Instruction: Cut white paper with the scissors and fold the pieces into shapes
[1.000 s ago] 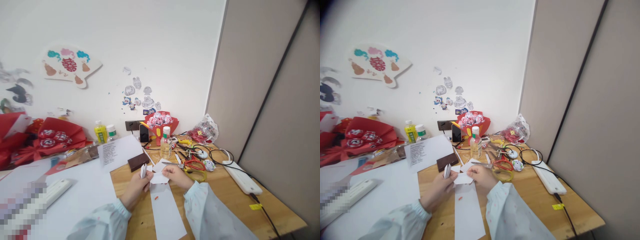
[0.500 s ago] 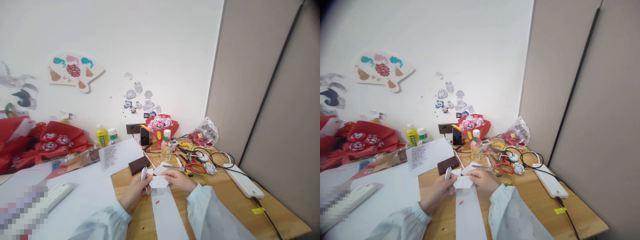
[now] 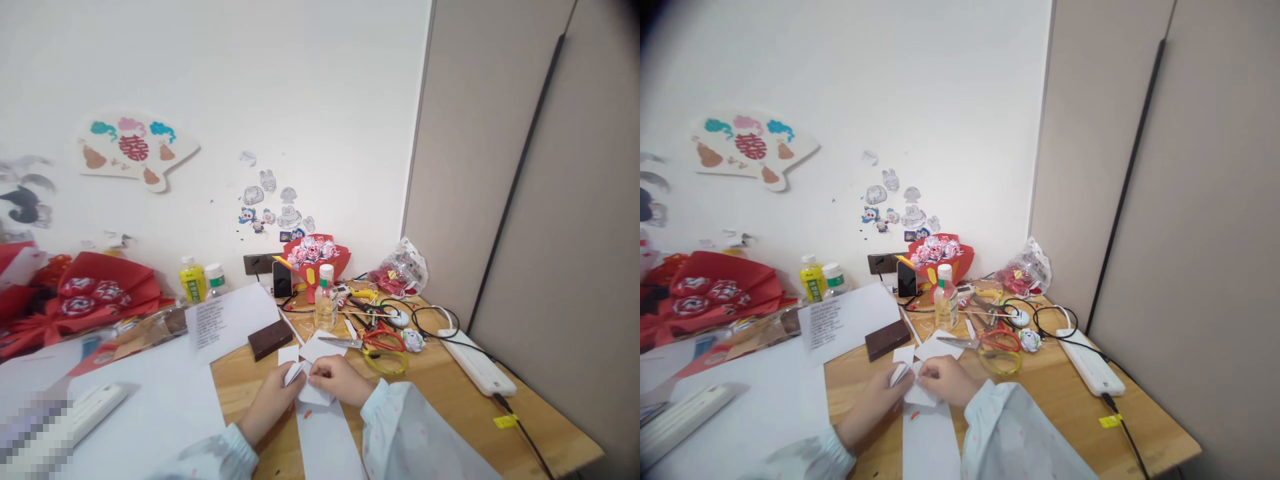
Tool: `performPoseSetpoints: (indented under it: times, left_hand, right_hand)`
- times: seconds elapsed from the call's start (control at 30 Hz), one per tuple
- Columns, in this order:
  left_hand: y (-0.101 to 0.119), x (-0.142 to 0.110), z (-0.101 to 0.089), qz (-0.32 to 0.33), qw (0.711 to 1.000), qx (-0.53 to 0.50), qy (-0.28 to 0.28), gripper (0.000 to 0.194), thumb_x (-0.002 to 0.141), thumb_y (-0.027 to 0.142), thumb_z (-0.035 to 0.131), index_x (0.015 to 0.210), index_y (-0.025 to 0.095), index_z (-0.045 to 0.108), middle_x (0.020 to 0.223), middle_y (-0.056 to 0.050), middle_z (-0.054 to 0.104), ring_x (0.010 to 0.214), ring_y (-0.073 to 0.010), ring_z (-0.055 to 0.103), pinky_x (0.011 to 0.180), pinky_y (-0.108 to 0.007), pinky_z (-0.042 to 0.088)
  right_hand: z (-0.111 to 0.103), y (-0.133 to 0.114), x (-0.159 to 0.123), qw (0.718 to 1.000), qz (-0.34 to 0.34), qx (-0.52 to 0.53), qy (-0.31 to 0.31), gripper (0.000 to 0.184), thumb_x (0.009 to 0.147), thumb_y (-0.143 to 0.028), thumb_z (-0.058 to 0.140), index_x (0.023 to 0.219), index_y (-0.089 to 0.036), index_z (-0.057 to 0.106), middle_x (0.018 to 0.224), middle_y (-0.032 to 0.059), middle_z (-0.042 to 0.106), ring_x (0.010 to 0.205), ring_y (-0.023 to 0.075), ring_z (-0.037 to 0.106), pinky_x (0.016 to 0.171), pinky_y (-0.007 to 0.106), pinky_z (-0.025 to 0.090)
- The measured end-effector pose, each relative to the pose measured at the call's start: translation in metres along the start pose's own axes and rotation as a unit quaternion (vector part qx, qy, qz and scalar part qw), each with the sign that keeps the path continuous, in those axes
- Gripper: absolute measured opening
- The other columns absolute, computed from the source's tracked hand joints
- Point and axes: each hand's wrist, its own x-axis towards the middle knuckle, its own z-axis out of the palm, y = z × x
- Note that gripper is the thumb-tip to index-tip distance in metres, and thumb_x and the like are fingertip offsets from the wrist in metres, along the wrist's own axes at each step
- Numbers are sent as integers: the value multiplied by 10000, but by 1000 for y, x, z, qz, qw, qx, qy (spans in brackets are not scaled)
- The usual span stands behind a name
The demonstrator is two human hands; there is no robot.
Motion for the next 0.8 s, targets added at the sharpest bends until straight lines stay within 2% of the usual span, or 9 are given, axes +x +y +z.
performPoseSetpoints:
  times: [0.1, 0.23, 0.33, 0.43, 0.53, 0.63, 0.8]
  left_hand:
    - [-1, 1, 0, 10, 1000, 6, -20, 300, 684, 450, 550, 558, 178, 528, 498, 23, 497, 528, -155, 453, 495, -231, 343]
    - [0, 3, -6, 17, 1000, 11, -5, 290, 663, 444, 575, 562, 175, 539, 536, 8, 535, 536, -155, 460, 501, -232, 342]
    - [1, 4, -10, -15, 1000, -2, -12, 317, 684, 470, 557, 566, 178, 524, 449, 41, 465, 450, -125, 401, 451, -221, 296]
    - [1, 5, -13, -35, 998, -23, -42, 358, 683, 511, 563, 555, 184, 491, 393, 67, 399, 385, -95, 338, 411, -214, 238]
    - [1, 7, -17, -42, 997, -51, -49, 417, 634, 574, 591, 555, 183, 467, 387, 73, 388, 366, -79, 311, 388, -207, 201]
    - [8, 7, -21, -46, 996, -69, -25, 457, 582, 603, 624, 548, 180, 455, 400, 75, 391, 366, -69, 305, 379, -199, 192]
    - [14, 2, -19, -68, 992, -99, -23, 422, 615, 562, 621, 560, 172, 468, 435, 76, 384, 382, -62, 286, 380, -196, 181]
  right_hand:
    - [4, 0, 1, 1000, -8, -23, 10, 109, 733, -198, 581, 647, -144, 620, 571, -40, 519, 543, 90, 428, 512, 191, 334]
    - [2, 3, 3, 1000, 9, 14, 0, 125, 751, -235, 571, 671, -146, 605, 587, -42, 503, 536, 83, 437, 497, 184, 351]
    - [-2, 2, 4, 997, 59, 54, -18, 169, 778, -299, 542, 710, -150, 583, 598, -42, 485, 495, 79, 463, 441, 176, 374]
    - [-7, -1, 4, 994, 83, 63, -32, 201, 776, -341, 546, 698, -155, 559, 585, -46, 476, 459, 81, 484, 406, 177, 389]
    - [-12, 0, 3, 993, 85, 71, -35, 230, 788, -367, 537, 687, -161, 545, 552, -47, 491, 450, 83, 494, 414, 178, 383]
    - [-18, 6, 3, 996, 70, 61, -17, 254, 811, -366, 515, 665, -160, 540, 518, -41, 516, 465, 84, 489, 450, 179, 368]
    - [-20, 10, 3, 998, 52, 45, 13, 227, 817, -324, 502, 663, -161, 541, 541, -37, 517, 507, 100, 492, 486, 194, 354]
